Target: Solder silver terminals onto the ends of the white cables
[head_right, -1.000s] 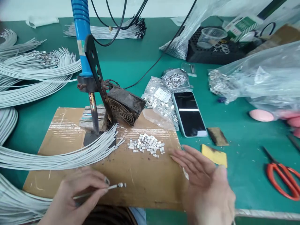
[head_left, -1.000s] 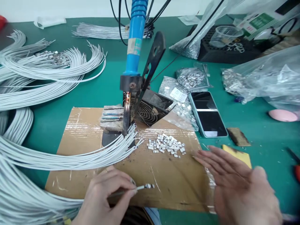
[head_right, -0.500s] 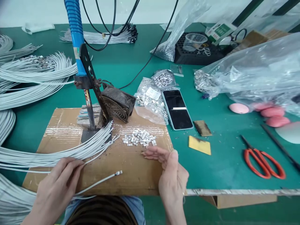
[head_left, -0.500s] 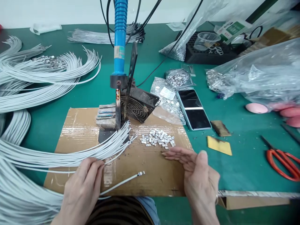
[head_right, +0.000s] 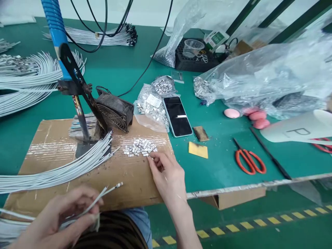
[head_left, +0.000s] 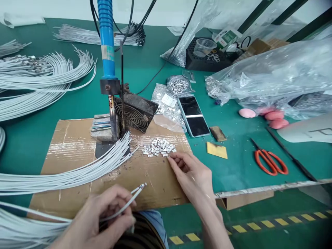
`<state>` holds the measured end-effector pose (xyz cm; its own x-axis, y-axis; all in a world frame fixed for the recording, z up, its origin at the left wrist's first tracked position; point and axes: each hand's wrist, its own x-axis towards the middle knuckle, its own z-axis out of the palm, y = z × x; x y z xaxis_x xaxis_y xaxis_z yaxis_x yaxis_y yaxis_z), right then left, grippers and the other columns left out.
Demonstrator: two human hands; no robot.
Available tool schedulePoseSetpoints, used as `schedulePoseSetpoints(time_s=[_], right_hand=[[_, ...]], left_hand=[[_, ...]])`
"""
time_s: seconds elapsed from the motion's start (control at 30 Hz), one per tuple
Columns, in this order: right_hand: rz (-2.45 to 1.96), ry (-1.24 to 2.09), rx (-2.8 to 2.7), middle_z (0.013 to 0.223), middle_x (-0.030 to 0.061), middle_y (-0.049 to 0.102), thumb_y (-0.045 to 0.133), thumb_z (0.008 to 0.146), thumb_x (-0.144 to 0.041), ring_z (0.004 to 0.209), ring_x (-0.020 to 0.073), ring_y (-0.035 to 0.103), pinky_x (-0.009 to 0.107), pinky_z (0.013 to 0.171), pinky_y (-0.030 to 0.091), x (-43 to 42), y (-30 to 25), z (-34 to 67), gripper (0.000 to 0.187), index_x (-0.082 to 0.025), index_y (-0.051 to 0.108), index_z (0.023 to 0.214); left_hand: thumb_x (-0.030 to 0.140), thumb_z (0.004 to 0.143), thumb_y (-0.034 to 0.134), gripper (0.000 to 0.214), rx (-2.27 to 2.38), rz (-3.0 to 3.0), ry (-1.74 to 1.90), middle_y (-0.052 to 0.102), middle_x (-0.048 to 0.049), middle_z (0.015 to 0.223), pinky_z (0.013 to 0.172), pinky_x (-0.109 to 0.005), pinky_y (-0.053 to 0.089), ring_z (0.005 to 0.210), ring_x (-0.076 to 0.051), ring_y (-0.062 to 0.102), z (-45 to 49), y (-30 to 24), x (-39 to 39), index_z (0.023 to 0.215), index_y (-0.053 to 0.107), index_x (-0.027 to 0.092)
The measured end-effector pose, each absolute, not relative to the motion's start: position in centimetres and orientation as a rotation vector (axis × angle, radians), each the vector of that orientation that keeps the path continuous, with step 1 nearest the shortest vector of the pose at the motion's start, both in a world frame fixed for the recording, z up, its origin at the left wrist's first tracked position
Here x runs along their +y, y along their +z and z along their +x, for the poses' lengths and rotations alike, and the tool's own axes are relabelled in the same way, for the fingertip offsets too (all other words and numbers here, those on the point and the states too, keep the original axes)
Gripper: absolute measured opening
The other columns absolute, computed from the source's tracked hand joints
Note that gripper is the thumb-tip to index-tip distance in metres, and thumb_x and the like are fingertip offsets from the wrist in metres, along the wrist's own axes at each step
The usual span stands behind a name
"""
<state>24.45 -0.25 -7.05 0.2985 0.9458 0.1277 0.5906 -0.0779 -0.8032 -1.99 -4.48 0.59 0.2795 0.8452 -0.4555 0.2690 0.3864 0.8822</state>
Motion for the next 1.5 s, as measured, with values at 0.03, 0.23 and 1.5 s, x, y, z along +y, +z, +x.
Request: schedulePoseSetpoints(time_s=[0.03, 0.23, 1.5], right_hand=[[-1.772, 0.549, -1.408, 0.076, 0.0031, 0.069, 0.075, 0.086, -0.036, 0.068, 0.0194, 0.06, 0.035, 0.069, 0.049, -0.2, -7.2, 24.3, 0.016, -0.022, 0.08, 0.085], [-1.783, 0.552, -1.309, 0.079, 0.0041, 0.069, 0.07, 0.093, -0.039, 0.069, 0.0194, 0.062, 0.033, 0.066, 0.051, -2.0, -7.3, 23.3, 0.019, -0.021, 0.074, 0.089], [-1.159, 1.754, -0.656, 0.063, -0.0031, 0.061, 0.091, 0.078, -0.037, 0.043, 0.0046, 0.05, 0.015, 0.04, 0.038, -3.8, -2.6, 16.1, 0.014, -0.024, 0.088, 0.078]], left_hand=[[0.051, 0.091, 0.072, 0.028, 1.252, 1.034, 0.533, 0.066, 0.0027, 0.067, 0.047, -0.019, 0.038, 0.05, -0.009, 0.049, -1.3, 0.6, -4.0, 0.087, 0.074, 0.023], [0.058, 0.09, 0.076, 0.04, 1.155, 0.735, 0.703, 0.047, 0.0102, 0.058, 0.041, -0.015, 0.02, 0.044, -0.003, 0.027, -0.2, -1.3, -3.0, 0.091, 0.071, 0.019], [0.056, 0.074, 0.091, 0.049, 1.231, 0.531, 0.793, 0.058, 0.0047, 0.054, 0.052, -0.018, 0.031, 0.051, -0.007, 0.041, 0.2, 0.2, -3.8, 0.07, 0.064, 0.016]])
